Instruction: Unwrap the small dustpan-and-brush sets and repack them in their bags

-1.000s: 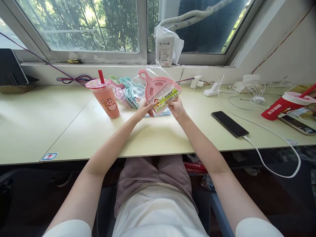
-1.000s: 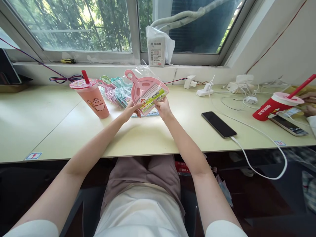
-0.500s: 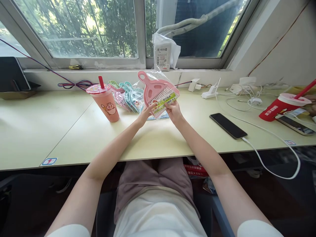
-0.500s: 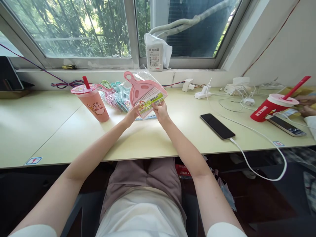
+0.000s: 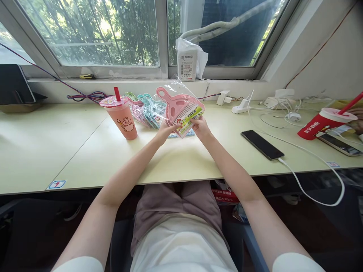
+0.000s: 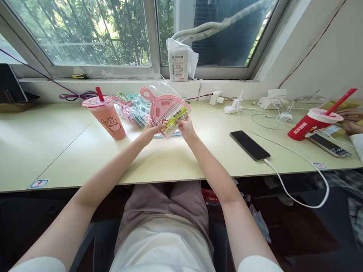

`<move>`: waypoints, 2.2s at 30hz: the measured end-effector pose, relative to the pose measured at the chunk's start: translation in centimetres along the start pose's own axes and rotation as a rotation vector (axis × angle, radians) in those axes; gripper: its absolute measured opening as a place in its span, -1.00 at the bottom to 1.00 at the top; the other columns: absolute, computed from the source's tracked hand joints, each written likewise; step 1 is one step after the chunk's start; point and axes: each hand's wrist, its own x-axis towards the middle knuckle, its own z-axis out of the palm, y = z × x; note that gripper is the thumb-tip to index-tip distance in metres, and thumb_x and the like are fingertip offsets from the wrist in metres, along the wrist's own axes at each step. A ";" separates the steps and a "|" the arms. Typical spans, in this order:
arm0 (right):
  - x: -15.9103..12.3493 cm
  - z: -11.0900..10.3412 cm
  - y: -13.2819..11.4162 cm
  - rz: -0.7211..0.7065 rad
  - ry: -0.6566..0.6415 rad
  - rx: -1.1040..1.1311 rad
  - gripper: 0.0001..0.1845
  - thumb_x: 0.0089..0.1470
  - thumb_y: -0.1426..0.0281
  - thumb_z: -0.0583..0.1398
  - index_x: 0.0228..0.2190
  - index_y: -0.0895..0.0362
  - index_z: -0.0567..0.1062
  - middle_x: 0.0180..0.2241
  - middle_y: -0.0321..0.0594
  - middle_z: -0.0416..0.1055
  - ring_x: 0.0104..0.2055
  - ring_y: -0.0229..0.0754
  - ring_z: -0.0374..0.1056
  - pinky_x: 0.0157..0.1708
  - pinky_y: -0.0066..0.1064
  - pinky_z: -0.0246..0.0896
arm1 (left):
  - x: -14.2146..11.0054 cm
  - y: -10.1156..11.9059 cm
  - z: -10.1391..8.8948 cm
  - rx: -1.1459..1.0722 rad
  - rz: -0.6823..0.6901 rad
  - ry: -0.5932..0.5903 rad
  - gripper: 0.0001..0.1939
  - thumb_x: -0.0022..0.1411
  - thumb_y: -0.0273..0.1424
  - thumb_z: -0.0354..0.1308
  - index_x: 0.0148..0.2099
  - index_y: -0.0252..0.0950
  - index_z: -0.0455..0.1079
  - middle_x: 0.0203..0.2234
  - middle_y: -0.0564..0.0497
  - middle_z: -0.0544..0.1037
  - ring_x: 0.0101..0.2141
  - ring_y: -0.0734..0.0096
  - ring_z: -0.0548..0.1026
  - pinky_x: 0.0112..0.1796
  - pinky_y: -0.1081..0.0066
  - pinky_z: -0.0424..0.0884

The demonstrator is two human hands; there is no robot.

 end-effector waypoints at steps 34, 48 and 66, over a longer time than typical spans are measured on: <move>-0.3 0.4 -0.4 0.009 -0.041 0.051 -0.59 -0.13 0.44 0.41 -0.22 -0.03 0.45 -0.20 -0.31 0.61 0.02 -0.03 0.51 0.08 -0.11 0.49 | -1.1 -0.7 1.5 -0.008 -0.072 -0.086 -0.16 -0.03 -0.17 0.47 0.28 -0.16 0.31 0.17 -0.17 0.52 0.15 -0.03 0.51 0.02 0.13 0.53; -0.4 0.6 0.4 -0.069 -0.014 0.056 -0.61 -0.13 0.46 0.37 -0.23 -0.02 0.44 -0.13 -0.30 0.60 0.10 -0.07 0.47 0.09 -0.20 0.49 | 0.6 -1.1 0.5 -0.142 0.099 0.035 -0.22 0.00 -0.14 0.43 0.23 -0.20 0.27 0.19 -0.16 0.49 0.23 -0.07 0.41 0.15 0.05 0.44; 0.0 0.7 1.1 -0.085 0.177 0.116 -0.78 -0.08 0.56 0.27 -0.34 0.06 0.46 -0.29 -0.26 0.58 -0.05 -0.11 0.51 0.05 -0.22 0.48 | -1.2 -1.1 1.9 0.064 -0.229 -0.203 -0.28 0.19 0.08 0.20 0.27 -0.19 0.27 0.11 -0.20 0.57 -0.15 0.08 0.66 0.03 0.00 0.48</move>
